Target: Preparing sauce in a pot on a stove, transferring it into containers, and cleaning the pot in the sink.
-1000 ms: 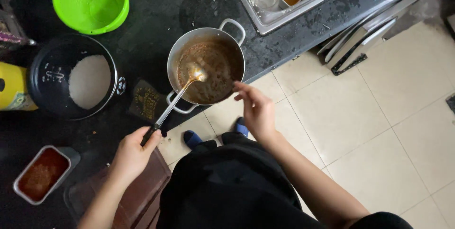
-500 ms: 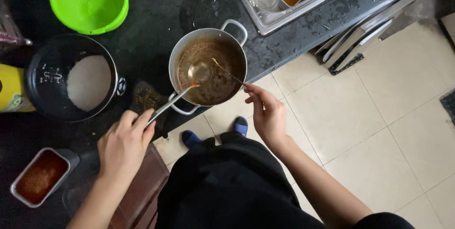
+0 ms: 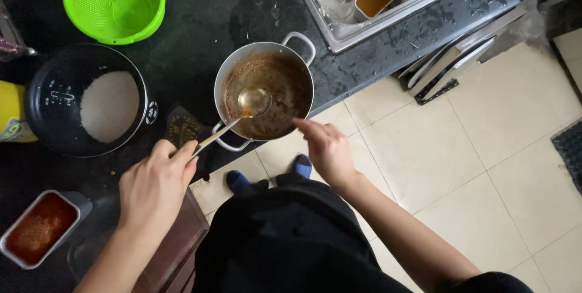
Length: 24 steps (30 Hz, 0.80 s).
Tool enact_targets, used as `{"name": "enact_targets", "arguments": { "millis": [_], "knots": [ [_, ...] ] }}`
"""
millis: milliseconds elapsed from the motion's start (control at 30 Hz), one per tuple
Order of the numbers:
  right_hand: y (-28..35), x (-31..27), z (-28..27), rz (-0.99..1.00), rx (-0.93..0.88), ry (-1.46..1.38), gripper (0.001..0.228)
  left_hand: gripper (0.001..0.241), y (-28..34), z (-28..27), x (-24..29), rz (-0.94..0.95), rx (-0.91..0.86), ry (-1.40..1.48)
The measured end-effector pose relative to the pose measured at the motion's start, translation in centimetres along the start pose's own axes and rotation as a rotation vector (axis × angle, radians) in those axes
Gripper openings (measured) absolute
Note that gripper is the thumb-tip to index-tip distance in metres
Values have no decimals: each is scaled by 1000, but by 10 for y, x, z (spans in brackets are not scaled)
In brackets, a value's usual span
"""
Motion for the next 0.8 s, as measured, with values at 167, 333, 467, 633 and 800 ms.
{"name": "enact_targets", "arguments": {
  "millis": [167, 333, 467, 633, 800],
  "knots": [
    [-6, 12, 2, 74, -19, 18, 35, 34, -2, -2, 1, -19, -44, -55],
    [-27, 33, -5, 335, 65, -137, 24, 34, 1, -4, -13, -172, -150, -32],
    [-38, 51, 7, 508, 59, -220, 27, 34, 11, -2, -31, -280, -60, 173],
    [-59, 51, 30, 289, 85, 142, 22, 30, 23, 4, -46, -293, 135, 523],
    [-70, 15, 84, 169, -51, 336, 24, 32, 28, 23, -72, -522, 48, 789]
  ]
}}
Point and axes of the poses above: each hand's wrist, its own y-axis away from the middle knuckle, its own z-axis out of the palm, x = y × z, the point moved 9 cm from there along -y, towards the middle knuckle, and after that the axes turned 4 degrees about -z, right-handed, at the moved point
